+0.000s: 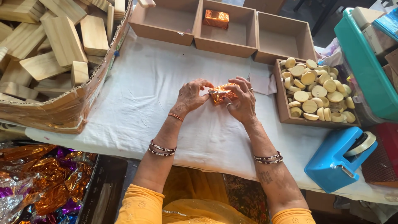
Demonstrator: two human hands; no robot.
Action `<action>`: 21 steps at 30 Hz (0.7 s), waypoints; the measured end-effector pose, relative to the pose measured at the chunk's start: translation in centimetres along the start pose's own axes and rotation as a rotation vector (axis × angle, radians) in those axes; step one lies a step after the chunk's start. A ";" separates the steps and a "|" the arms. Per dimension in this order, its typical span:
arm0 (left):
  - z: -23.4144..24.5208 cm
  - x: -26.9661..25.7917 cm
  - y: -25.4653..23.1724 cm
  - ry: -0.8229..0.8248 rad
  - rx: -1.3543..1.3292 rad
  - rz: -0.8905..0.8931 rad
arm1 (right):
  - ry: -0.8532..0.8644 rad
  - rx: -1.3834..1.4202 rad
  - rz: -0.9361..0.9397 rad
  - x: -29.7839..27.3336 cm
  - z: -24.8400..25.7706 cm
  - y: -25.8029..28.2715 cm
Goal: The person wipes rectangular wooden blocks one at a time using a white cloth before placing them into a cardboard box.
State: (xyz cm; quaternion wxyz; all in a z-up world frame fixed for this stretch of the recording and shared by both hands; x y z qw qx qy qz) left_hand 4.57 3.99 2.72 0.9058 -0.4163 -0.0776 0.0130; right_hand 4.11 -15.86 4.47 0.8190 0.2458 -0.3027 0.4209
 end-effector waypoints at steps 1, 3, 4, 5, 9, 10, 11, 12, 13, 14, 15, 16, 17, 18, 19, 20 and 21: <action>-0.1 0.1 0.1 -0.001 0.000 0.000 | 0.000 0.000 0.001 -0.1 -0.1 0.0; 0.0 0.0 0.0 -0.092 -0.082 -0.133 | 0.018 0.027 0.004 -0.3 -0.4 0.0; 0.2 0.0 -0.1 -0.092 -0.081 -0.135 | 0.016 0.026 0.004 -0.2 -0.4 -0.1; 0.4 0.0 -0.2 -0.111 -0.095 -0.153 | 0.023 0.040 0.012 -0.1 -0.5 0.0; 0.0 0.0 0.1 -0.094 -0.097 -0.126 | 0.038 0.063 0.042 -0.2 -0.9 0.2; 0.0 0.0 0.0 -0.093 -0.098 -0.125 | 0.039 0.063 0.041 -0.3 -0.8 0.1; 0.0 -0.1 -0.2 -0.099 -0.121 -0.145 | 0.046 0.059 0.044 -0.3 -0.8 0.1; 0.0 -0.2 -0.3 -0.106 -0.144 -0.164 | 0.054 0.057 0.047 -0.3 -0.8 0.2; 0.0 -0.4 -0.4 -0.105 -0.144 -0.162 | 0.055 0.058 0.046 -0.3 -0.8 0.3; 0.1 -0.4 -0.5 -0.140 -0.110 -0.169 | 0.064 0.061 0.041 -0.2 -0.8 0.4; 0.1 -0.5 -0.6 -0.174 -0.077 -0.175 | 0.073 0.064 0.036 -0.1 -0.8 0.5; -0.1 -0.4 -0.5 -0.173 -0.076 -0.175 | 0.073 0.064 0.035 -0.2 -0.8 0.4; -0.6 -0.2 -0.3 -0.133 -0.018 -0.116 | 0.080 0.055 0.037 -0.2 -0.8 0.4; -1.0 -0.1 0.1 -0.094 0.040 -0.056 | 0.088 0.048 0.040 -0.2 -0.9 0.4; -0.8 -0.3 0.0 -0.093 0.041 -0.055 | 0.089 0.048 0.040 -0.3 -0.9 0.4; -0.7 -0.4 -0.3 -0.104 0.048 -0.078 | 0.091 0.036 0.044 -0.3 -1.0 0.4; -0.5 -0.6 -0.5 -0.115 0.055 -0.101 | 0.093 0.024 0.049 -0.3 -1.0 0.4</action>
Point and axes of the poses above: each hand's wrist, its own x-axis towards the middle knuckle, its own z-axis out of the back of the hand, y = z × x, the point moved 4 cm from there along x, towards the middle knuckle, and after that the axes turned 15 degrees about z, right-handed, at the moved point
